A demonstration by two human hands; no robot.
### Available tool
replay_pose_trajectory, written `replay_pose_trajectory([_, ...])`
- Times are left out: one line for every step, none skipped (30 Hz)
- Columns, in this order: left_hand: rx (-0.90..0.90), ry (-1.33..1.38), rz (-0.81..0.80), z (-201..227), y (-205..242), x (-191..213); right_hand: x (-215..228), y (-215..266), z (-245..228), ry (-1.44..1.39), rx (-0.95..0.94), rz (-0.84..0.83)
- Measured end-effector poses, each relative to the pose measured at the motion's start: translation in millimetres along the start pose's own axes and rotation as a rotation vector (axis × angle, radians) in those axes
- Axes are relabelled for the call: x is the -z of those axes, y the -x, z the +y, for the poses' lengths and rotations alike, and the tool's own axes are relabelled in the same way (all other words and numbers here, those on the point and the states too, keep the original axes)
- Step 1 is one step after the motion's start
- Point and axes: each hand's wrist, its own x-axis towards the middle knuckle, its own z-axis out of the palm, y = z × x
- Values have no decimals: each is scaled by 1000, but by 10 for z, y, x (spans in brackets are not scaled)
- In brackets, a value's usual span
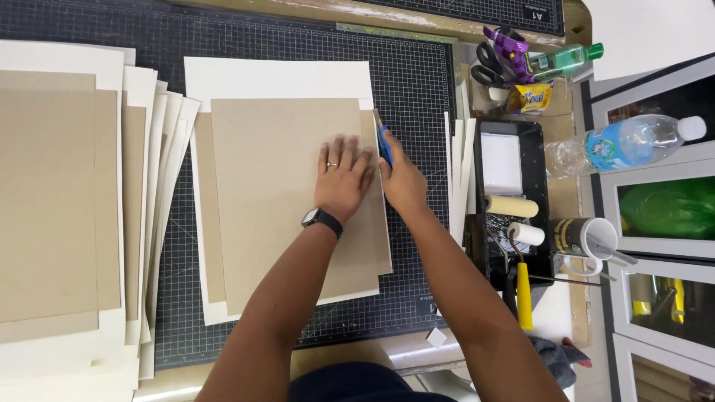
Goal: Trimming the white edges off cardboard sheets using a utility knife on a cutting mat.
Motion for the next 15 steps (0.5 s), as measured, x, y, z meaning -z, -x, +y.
replay_pose_trajectory([-1, 0, 0, 2, -1, -13, 29, 17, -19, 0, -1, 1])
replay_pose_trajectory([0, -2, 2, -2, -6, -22, 58, 26, -45, -13, 3, -14])
replay_pose_trajectory([2, -5, 4, -7, -12, -31, 87, 34, -70, -26, 7, -29])
replay_pose_trajectory([2, -6, 3, -12, -11, -28, 68, 23, -56, -27, 7, -30])
replay_pose_trajectory([1, -2, 9, -17, -13, -27, 49, 9, -39, -34, 18, -27])
replay_pose_trajectory([-3, 2, 13, -11, -12, -33, 31, 4, -12, -40, 27, -24])
replay_pose_trajectory([-5, 3, 10, 5, -14, -40, 86, 45, -66, -41, 23, -25])
replay_pose_trajectory([-1, -4, 10, 6, -14, -40, 137, 77, -134, -44, 23, -30])
replay_pose_trajectory([3, -11, 11, 6, -13, -39, 188, 109, -204, -47, 23, -35])
replay_pose_trajectory([4, -11, 13, 4, -16, -43, 163, 92, -177, -47, 25, -35])
replay_pose_trajectory([2, -12, 15, 2, -20, -47, 139, 75, -150, -41, 33, -31])
replay_pose_trajectory([1, -12, 14, 3, -6, -54, 110, 73, -122, -36, 39, -30])
replay_pose_trajectory([3, -12, 12, 0, -14, -47, 126, 77, -149, -37, 40, -33])
replay_pose_trajectory([4, -13, 9, 2, -16, -47, 140, 90, -170, -41, 48, -21])
replay_pose_trajectory([5, -13, 6, 6, -17, -46, 155, 105, -191, -46, 56, -10])
